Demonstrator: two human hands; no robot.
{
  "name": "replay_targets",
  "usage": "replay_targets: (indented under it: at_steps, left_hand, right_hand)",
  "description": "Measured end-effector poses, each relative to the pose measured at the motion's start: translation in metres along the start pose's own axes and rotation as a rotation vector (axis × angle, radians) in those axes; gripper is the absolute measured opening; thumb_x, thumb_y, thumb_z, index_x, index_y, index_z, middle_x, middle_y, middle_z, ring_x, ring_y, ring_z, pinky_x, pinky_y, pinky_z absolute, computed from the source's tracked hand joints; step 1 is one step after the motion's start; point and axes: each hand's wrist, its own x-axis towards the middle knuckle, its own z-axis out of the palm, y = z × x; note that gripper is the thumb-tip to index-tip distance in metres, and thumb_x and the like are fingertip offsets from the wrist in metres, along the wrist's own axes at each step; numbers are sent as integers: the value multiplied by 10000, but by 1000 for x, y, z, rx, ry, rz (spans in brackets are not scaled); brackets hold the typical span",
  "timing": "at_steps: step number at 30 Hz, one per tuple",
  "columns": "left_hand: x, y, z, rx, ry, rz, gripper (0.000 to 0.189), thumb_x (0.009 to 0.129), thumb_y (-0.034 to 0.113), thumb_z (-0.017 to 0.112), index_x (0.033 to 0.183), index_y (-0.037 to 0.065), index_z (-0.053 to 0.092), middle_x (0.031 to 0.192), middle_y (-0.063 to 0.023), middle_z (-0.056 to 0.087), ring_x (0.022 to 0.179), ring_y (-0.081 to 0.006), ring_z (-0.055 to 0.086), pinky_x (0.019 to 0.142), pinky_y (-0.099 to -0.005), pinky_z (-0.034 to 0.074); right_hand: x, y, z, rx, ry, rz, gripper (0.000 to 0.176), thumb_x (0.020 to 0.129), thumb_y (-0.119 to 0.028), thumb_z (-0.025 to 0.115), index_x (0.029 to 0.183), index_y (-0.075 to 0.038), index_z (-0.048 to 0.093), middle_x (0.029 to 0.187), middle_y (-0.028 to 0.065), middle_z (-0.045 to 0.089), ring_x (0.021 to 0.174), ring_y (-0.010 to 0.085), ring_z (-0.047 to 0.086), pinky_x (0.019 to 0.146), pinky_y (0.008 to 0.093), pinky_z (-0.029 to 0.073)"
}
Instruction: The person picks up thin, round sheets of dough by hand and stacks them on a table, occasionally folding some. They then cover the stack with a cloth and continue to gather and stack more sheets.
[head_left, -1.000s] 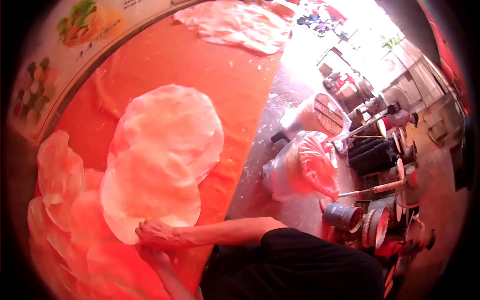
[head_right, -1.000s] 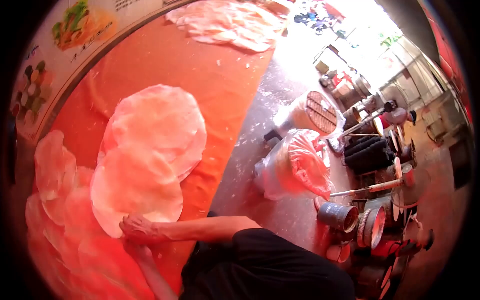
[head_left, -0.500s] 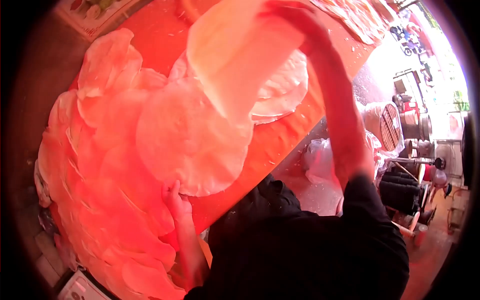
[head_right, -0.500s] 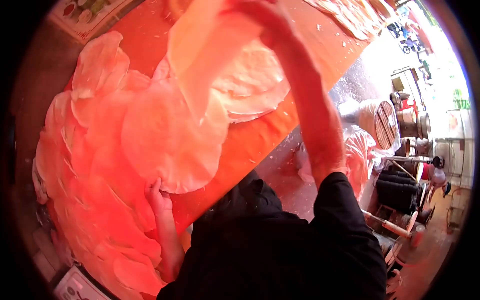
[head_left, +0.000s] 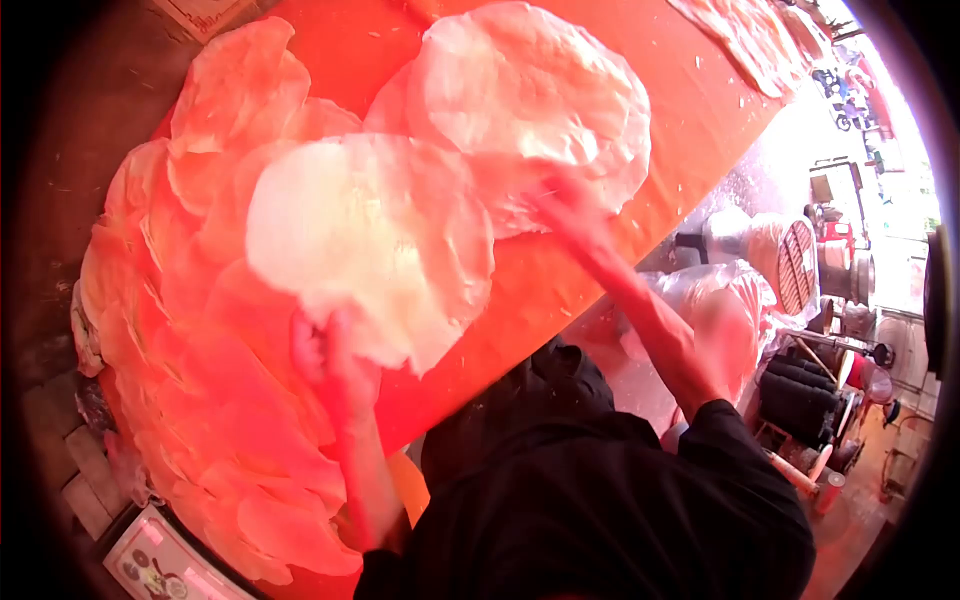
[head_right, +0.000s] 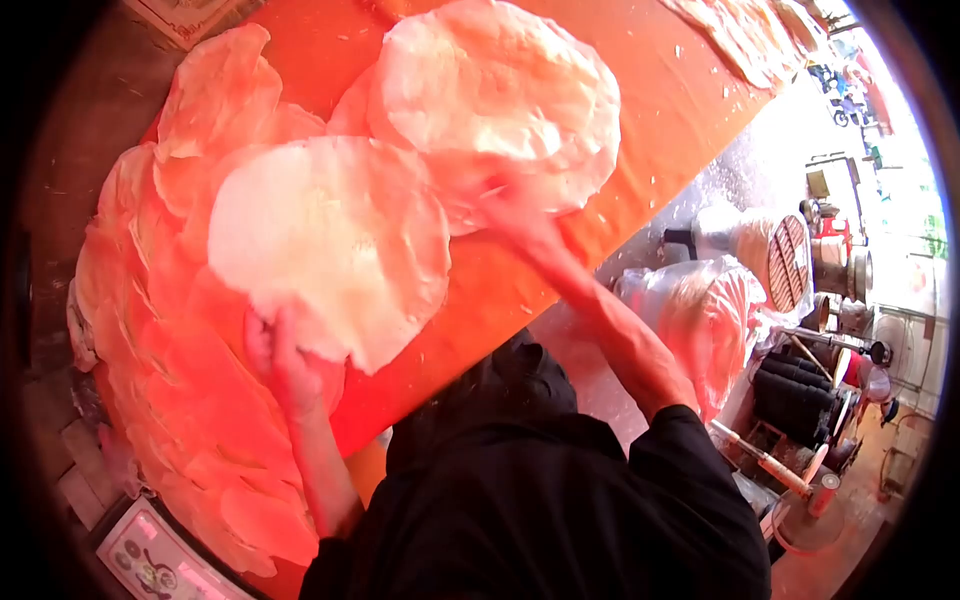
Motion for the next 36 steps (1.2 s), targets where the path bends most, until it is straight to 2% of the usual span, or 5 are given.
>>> replay_targets:
  at_steps: [4, 8, 23, 25, 36]
  left_hand:
    - [17, 14, 50, -92, -282, -4, 422, 1022, 292, 445, 1260, -42, 547, 1031, -95, 641, 925, -173, 609, 866, -279, 446]
    - [19, 52, 83, -230, -50, 51, 470, 1037, 343, 372, 1262, -37, 529, 1042, -125, 643, 928, -220, 629, 799, -325, 501]
    - [-111, -67, -62, 329, 32, -415, 257, 959, 114, 591, 1164, -39, 568, 945, -72, 634, 842, -123, 630, 759, -258, 534]
    - [-123, -78, -61, 256, 9, -454, 260, 960, 110, 587, 1172, -38, 558, 940, -70, 631, 839, -123, 630, 767, -260, 534]
    - [-143, -70, -50, 59, 33, -431, 245, 967, 120, 588, 1156, -32, 547, 946, -81, 646, 835, -124, 628, 769, -251, 516]
  right_hand:
    - [-35, -81, 95, 503, -693, -59, 579, 903, -324, 686, 1360, -28, 490, 1147, 105, 624, 1110, 179, 566, 944, 351, 469]
    - [1, -113, 88, 166, -380, 165, 429, 860, -194, 725, 1200, 28, 584, 873, 101, 704, 637, 152, 653, 570, 289, 532]
    - [65, -26, -129, -1256, 725, -139, 364, 955, -184, 585, 1277, -16, 555, 981, 70, 674, 901, 169, 653, 753, 263, 526]
    - [64, 30, -95, 320, 183, -267, 383, 929, -176, 629, 1273, -20, 563, 973, 75, 685, 890, 165, 656, 747, 265, 523]
    - [27, 31, 182, 384, -609, 405, 347, 845, -305, 728, 760, 11, 613, 676, 31, 585, 593, 116, 529, 533, 279, 416]
